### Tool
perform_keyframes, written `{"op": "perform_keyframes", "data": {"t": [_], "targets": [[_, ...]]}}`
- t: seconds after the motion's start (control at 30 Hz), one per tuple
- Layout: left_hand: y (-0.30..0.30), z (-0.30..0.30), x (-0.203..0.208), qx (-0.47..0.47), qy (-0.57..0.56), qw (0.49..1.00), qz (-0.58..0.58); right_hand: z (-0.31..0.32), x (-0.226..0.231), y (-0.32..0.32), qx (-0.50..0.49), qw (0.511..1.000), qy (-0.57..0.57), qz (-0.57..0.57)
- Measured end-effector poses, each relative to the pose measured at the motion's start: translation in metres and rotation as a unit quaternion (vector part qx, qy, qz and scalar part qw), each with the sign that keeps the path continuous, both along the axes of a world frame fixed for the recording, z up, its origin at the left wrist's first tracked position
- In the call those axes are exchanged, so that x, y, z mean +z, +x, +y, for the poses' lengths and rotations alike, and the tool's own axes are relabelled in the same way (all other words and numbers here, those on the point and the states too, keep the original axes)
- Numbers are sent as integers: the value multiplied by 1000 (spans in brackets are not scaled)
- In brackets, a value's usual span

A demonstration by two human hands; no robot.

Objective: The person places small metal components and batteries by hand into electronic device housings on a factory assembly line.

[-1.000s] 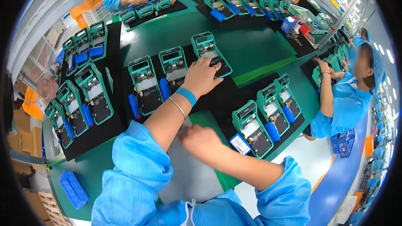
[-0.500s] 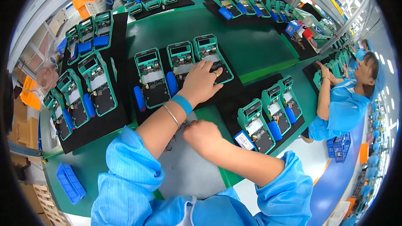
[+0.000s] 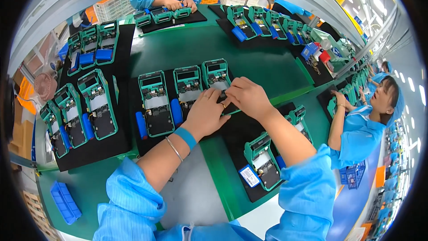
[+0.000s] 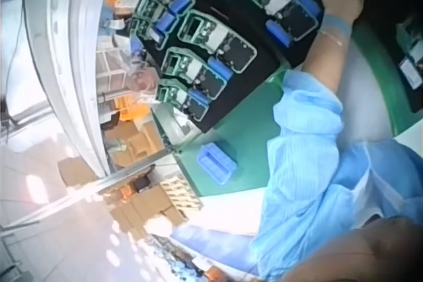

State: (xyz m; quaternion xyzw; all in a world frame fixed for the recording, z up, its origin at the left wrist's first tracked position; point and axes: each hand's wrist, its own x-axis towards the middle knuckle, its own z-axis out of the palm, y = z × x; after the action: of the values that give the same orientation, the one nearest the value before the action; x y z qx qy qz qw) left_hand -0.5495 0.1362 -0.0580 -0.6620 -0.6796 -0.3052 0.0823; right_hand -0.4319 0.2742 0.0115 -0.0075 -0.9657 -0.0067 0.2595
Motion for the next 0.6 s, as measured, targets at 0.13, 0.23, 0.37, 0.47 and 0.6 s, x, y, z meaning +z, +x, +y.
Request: {"op": "perform_keyframes", "data": {"t": [0.13, 0.23, 0.37, 0.47, 0.6], "targets": [[-2, -4, 3, -3, 7, 1000, -25, 29, -16, -26, 15, 996, 83, -39], [-2, -6, 4, -10, -9, 999, -35, 36, -23, -35, 30, 995, 92, -33], [-1, -5, 4, 2, 14, 1000, -24, 41, -29, -40, 52, 989, 133, -45], [-2, -6, 5, 2, 7, 999, -33, 38, -25, -42, 61, 984, 163, -50], [-1, -3, 2, 2, 9, 999, -32, 39, -25, -42, 61, 978, 190, -53]]}}
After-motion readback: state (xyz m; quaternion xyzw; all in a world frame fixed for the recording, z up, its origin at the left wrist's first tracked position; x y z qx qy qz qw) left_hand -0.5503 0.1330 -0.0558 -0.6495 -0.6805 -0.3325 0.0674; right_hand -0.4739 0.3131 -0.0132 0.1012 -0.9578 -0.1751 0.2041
